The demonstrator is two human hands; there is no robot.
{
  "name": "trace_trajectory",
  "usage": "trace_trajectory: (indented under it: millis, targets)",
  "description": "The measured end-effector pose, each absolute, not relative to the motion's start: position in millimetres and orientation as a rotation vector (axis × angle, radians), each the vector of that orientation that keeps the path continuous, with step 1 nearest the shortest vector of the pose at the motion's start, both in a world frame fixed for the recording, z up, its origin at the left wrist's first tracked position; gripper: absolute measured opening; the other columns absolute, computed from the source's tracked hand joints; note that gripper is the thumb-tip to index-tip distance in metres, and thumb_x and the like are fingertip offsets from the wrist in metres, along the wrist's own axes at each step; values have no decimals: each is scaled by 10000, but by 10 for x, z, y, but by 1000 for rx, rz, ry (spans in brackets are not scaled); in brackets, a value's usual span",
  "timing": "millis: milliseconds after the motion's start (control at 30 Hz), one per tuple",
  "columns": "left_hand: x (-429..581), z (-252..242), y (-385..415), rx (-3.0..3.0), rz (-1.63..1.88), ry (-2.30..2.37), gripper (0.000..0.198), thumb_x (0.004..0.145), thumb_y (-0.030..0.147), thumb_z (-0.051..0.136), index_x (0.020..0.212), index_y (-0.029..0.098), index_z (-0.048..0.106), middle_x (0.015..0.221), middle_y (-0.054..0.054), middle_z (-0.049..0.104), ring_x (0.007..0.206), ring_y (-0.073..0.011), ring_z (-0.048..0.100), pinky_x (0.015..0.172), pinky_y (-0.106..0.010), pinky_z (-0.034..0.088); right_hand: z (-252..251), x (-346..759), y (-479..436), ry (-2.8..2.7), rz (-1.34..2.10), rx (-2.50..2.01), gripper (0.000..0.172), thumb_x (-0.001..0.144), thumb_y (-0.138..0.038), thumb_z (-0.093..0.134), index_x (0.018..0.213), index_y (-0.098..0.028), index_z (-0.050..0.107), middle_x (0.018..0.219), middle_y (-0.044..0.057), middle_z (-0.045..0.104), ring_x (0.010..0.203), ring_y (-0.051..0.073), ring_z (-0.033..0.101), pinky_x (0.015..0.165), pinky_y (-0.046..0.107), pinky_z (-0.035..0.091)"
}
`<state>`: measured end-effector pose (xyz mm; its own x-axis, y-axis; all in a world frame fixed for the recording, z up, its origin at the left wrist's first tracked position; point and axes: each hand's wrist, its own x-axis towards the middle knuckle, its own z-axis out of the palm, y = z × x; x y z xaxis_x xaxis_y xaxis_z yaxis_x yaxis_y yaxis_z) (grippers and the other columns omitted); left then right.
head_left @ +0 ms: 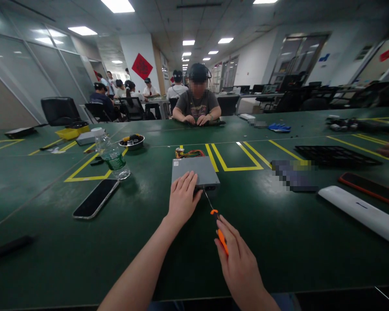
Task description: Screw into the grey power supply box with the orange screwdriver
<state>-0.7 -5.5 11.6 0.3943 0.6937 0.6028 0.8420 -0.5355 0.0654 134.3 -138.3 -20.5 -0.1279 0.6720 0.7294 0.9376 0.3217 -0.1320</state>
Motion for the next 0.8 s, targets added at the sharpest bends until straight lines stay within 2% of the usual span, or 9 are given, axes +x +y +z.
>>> trace_trajectory:
  millis: [100, 167, 300, 367, 500, 600, 800]
  targets:
    - [-1, 125, -42, -2420, -857, -1345, 415, 874, 329, 414, 1261, 181, 425, 1338, -66, 457, 1248, -196, 383, 1005, -371, 318, -162, 1349, -1390, -1768, -284, -1497, 325, 928, -290, 331, 1163, -91, 435, 884, 133, 657, 722, 168, 662, 600, 259, 560]
    - [2, 120, -39, -2423, -856, -1345, 417, 870, 317, 420, 1264, 180, 420, 1342, -72, 451, 1250, -200, 381, 1005, -379, 315, -154, 1354, -1404, -1759, -213, -1538, 352, 928, -331, 316, 1163, -97, 432, 820, 109, 657, 656, 164, 657, 562, 263, 560]
    - [4, 98, -41, -2419, -874, -1343, 441, 844, 260, 452, 1276, 183, 408, 1334, -82, 458, 1246, -217, 386, 1007, -406, 309, -182, 1342, -1423, -1820, -313, -1519, 364, 909, -285, 334, 1182, -69, 442, 1076, 203, 569, 916, 228, 623, 677, 323, 562]
    - [8, 91, -43, -2421, -882, -1343, 456, 833, 243, 462, 1281, 186, 403, 1333, -86, 459, 1246, -225, 385, 1007, -417, 307, -204, 1335, -1420, -1864, -398, -1483, 351, 893, -204, 354, 1208, -85, 449, 1126, 200, 535, 977, 233, 595, 724, 332, 551]
    - [22, 92, -50, -2418, -897, -1359, 459, 830, 239, 460, 1282, 182, 403, 1332, -90, 459, 1241, -232, 388, 1000, -426, 308, -198, 1347, -1407, -1934, -457, -1442, 318, 884, -146, 361, 1142, -180, 545, 1094, 136, 561, 921, 195, 618, 687, 265, 548]
    - [33, 97, -56, -2411, -904, -1364, 450, 833, 240, 455, 1276, 173, 408, 1335, -90, 455, 1240, -227, 389, 1002, -417, 303, -159, 1347, -1400, -1849, -362, -1474, 284, 895, -169, 365, 1092, -160, 570, 1024, 124, 578, 856, 161, 633, 646, 211, 537]
    - [41, 100, -64, -2396, -883, -1371, 441, 831, 244, 457, 1263, 167, 420, 1339, -88, 451, 1246, -225, 380, 1007, -408, 296, -203, 1225, -1402, -1831, -264, -1532, 303, 916, -249, 325, 1116, -143, 527, 933, 121, 593, 626, 133, 628, 488, 217, 513]
